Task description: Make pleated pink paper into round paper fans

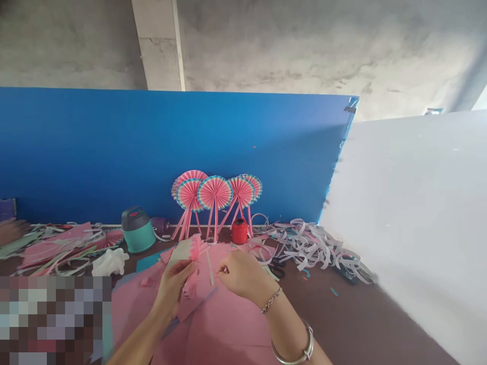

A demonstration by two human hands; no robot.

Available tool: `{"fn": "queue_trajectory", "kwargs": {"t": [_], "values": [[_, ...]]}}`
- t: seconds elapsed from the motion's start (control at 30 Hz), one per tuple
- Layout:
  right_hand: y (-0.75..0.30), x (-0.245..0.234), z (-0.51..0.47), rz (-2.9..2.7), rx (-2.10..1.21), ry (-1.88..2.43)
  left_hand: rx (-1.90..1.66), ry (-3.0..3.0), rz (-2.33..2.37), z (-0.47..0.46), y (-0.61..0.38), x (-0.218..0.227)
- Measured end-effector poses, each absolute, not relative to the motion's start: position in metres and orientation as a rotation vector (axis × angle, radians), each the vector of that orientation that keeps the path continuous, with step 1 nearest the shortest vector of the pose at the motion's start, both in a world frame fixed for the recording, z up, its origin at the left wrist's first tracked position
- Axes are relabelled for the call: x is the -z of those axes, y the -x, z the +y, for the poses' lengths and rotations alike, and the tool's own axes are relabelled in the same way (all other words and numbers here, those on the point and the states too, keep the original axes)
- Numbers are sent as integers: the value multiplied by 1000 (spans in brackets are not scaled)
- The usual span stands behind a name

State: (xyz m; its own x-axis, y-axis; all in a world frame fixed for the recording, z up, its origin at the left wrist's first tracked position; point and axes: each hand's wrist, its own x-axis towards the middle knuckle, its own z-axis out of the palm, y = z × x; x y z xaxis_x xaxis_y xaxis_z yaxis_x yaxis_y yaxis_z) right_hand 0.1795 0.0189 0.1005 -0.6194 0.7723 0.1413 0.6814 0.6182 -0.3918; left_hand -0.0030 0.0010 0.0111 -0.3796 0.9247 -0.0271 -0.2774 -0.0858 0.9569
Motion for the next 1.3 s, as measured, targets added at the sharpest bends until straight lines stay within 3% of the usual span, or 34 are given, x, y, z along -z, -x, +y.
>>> {"fn": "queue_trajectory", "kwargs": {"t": [0.23,0.37,0.53,0.63,0.8,1.13,1.3], "values": [[-180,-117,-3,-2531,-297,1332,-1589,-1041,1457,2,3,-9],[-179,-122,-10,-2518,-299,1228,-1446,-1499,1519,-2,-3,-9],[-180,-119,6,-2401,-464,1052,-1189,-1939,1343,-11,-9,-10],[-187,-106,30,-2244,-749,987,-1116,-1985,1221,-17,-11,-11],[-200,-83,68,-2077,-1012,1188,-1172,-1806,1169,-22,-15,-11],[-191,-63,67,-2316,-772,1441,-1536,-682,981,-3,-5,-16],[-185,-67,61,-2401,-685,1282,-1651,-602,1139,9,7,7]]}}
